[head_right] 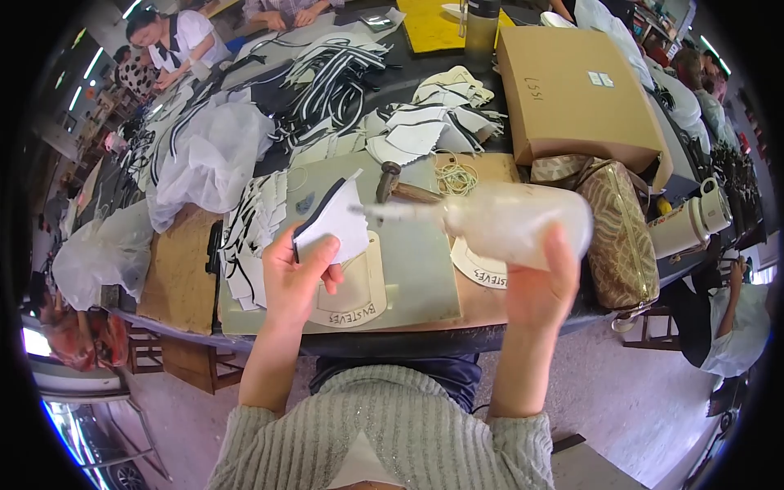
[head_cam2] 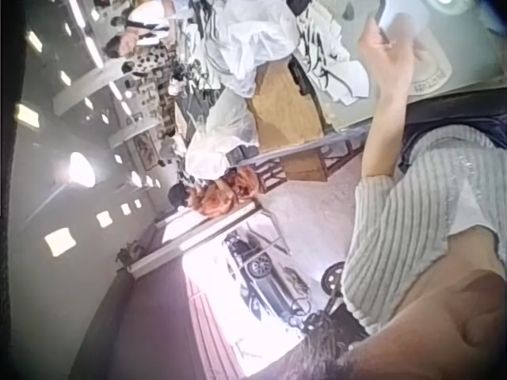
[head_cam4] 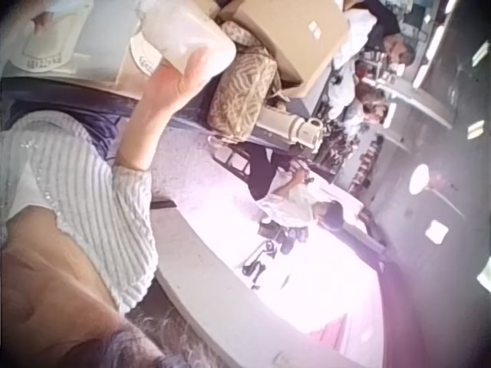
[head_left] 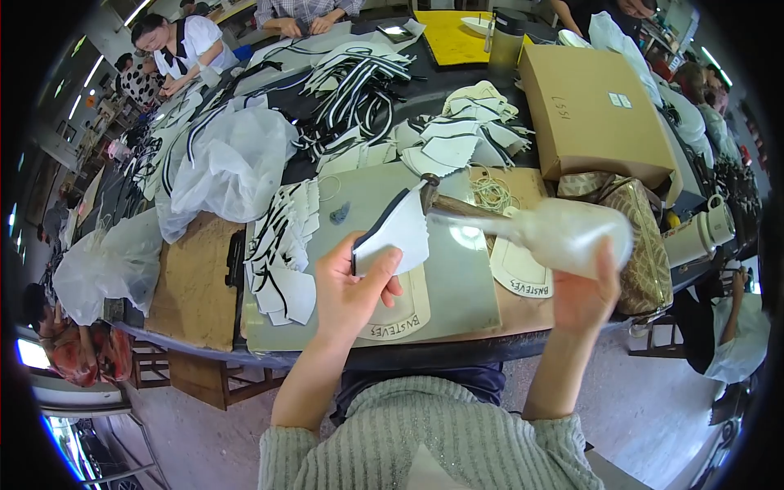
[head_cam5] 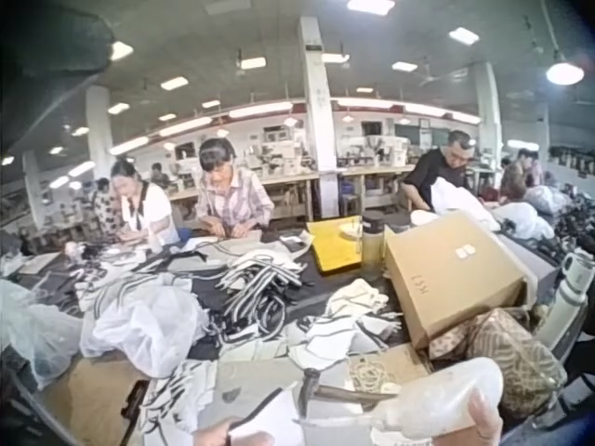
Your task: Assembling shoe components by applying adhesive and using a hammer to secure them.
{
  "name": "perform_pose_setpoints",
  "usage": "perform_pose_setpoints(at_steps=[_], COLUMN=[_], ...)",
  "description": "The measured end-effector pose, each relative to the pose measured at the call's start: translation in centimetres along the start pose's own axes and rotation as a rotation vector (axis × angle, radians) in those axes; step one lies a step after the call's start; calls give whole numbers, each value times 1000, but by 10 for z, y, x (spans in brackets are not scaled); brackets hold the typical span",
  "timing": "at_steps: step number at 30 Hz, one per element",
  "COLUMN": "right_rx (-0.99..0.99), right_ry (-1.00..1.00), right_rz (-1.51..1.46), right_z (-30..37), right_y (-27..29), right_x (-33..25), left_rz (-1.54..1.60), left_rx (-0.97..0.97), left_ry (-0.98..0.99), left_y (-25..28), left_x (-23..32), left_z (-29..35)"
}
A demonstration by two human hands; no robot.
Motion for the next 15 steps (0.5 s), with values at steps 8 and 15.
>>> perform_pose_setpoints(at_steps=[8, 15], right_rx=[-180, -48], right_ry=[527, 214], right_rz=[589, 177], right_z=[5, 0], right_y=[-30, -5], right_x=[-41, 4], left_rz=[63, 60], left_rx=[14, 8], left_ry=[14, 17], left_y=[-5, -12], left_x=[1, 14], left_z=[0, 3])
Point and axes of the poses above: each hand's wrist, its own z-axis away from the middle knuckle, its own y-axis out of the back of the hand, x = y × z, the point moved 6 cm from there along -z, towards the middle knuckle, and after that the axes turned 8 degrees about -x, right-handed, at the moved point
